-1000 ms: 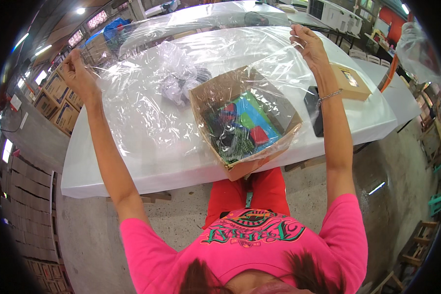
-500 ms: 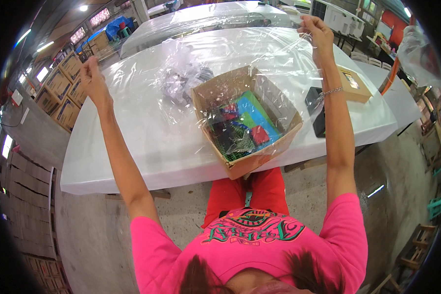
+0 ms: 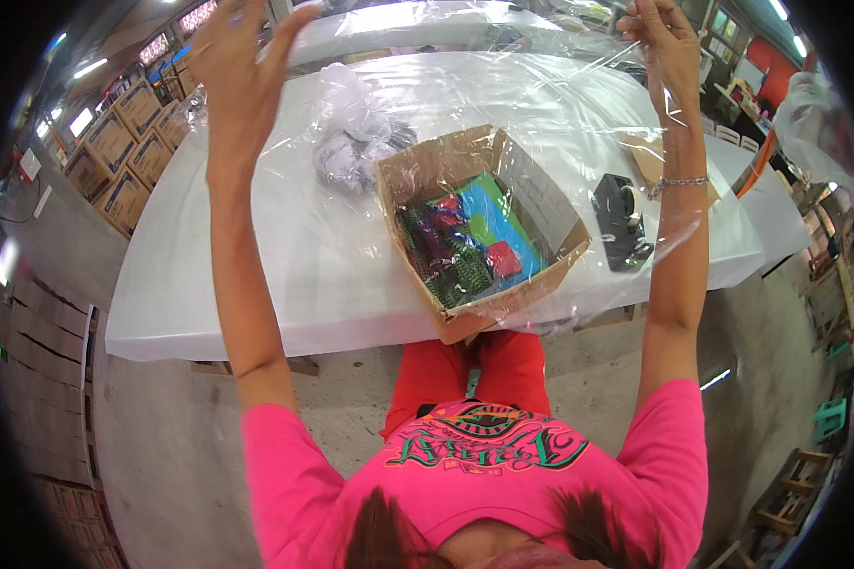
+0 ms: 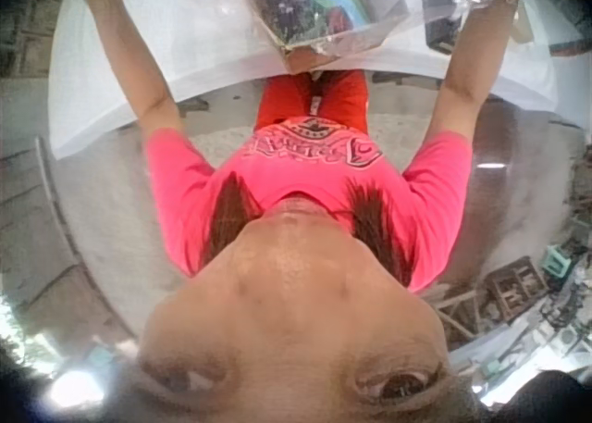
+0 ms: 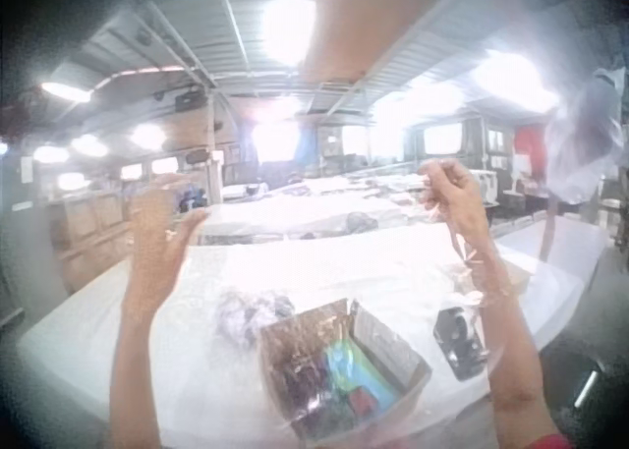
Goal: The person places a plastic sheet over a cardboard box containing colorful items, then folds and tucks the sheet into the box. They use scissors to trim excess plastic and fold the box flaps closed.
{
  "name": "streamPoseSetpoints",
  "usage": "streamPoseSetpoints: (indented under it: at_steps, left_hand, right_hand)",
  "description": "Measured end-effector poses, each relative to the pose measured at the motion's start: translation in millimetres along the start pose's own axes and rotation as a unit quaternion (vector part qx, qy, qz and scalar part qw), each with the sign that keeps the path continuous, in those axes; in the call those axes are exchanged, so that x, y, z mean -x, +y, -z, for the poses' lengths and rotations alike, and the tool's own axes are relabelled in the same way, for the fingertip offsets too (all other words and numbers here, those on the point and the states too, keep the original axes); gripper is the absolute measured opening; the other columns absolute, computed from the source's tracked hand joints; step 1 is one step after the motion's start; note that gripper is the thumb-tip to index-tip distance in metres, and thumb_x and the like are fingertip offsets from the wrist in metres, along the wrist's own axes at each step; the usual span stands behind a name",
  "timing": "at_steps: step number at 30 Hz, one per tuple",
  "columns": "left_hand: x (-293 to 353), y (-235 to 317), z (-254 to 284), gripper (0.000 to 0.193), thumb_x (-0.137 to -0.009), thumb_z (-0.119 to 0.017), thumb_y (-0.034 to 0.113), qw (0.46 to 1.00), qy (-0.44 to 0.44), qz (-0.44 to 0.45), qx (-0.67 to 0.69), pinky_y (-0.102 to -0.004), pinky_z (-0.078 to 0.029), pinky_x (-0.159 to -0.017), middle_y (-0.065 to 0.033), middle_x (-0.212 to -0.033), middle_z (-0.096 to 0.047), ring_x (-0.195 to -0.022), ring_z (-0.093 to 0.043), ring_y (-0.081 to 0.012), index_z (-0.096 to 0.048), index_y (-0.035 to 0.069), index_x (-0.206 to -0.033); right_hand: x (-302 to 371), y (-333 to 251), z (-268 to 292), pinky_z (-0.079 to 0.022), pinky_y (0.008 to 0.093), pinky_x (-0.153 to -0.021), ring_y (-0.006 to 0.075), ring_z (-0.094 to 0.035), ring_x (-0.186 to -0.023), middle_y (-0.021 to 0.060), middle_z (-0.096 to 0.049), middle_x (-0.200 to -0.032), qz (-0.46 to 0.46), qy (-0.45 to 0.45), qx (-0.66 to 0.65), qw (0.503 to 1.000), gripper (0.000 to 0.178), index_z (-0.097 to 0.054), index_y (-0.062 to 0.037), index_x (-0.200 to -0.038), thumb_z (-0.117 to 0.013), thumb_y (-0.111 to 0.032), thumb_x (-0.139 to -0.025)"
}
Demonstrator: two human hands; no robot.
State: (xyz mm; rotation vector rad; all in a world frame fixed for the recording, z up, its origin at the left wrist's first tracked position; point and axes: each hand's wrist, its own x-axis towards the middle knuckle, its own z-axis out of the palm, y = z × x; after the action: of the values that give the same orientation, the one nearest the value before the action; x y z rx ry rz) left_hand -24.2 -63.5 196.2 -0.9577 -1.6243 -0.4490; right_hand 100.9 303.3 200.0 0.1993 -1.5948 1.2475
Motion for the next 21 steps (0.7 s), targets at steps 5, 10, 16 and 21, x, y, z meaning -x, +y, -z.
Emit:
streamPoseSetpoints:
  at_steps: [5, 10, 16, 21]
  left_hand:
    - [-18, 19, -21, 0.025, -0.093, -0.053, 0.024, 0.986, -0.032, -0.042, 0.16, -0.0355, -0.045, -0.076, -0.0127, -0.087, -0.061, -0.081, -0.059, -0.0275, -0.058, 0.001, -0.101]
    - [-26, 31, -20, 0.024, -0.092, -0.055, 0.023, 0.977, -0.103, 0.012, 0.187, -0.0358, -0.044, -0.072, -0.0136, -0.085, -0.06, -0.08, -0.058, -0.0288, -0.056, 0.0, -0.098]
    - [-50, 30, -12, 0.021, -0.09, -0.058, 0.02, 0.965, -0.184, 0.037, 0.185, -0.0348, -0.044, -0.071, -0.0135, -0.087, -0.061, -0.082, -0.059, -0.0234, -0.056, 0.0, -0.097]
    - [-64, 24, -6, 0.024, -0.09, -0.059, 0.022, 0.947, -0.223, -0.027, 0.228, -0.0331, -0.046, -0.078, -0.0107, -0.091, -0.063, -0.088, -0.059, -0.0211, -0.061, 0.002, -0.102]
  right_hand:
    - [5, -9, -6, -0.04, 0.0181, -0.052, 0.0052, -0.053, -0.059, -0.0026, -0.056, -0.069, 0.034, -0.006, -0.05, 0.998, 0.015, -0.062, -0.0071, -0.094, -0.061, -0.022, -0.093]
    - [-4, 9, 24, -0.048, 0.0244, -0.066, 0.0126, -0.061, -0.076, 0.0043, -0.062, -0.087, 0.018, -0.027, -0.029, 0.999, 0.021, -0.062, -0.0035, -0.102, -0.058, -0.023, -0.094]
    - [26, 5, 38, -0.049, 0.0253, -0.068, 0.0165, -0.064, -0.077, 0.0054, -0.063, -0.087, -0.028, -0.141, -0.022, 0.989, 0.038, -0.061, -0.002, -0.105, -0.051, -0.037, -0.096]
    - [60, 8, 59, -0.05, 0.029, -0.073, 0.0176, -0.065, -0.081, 0.0082, -0.062, -0.097, -0.129, -0.29, -0.116, 0.941, 0.043, -0.056, -0.0022, -0.114, -0.047, -0.04, -0.098]
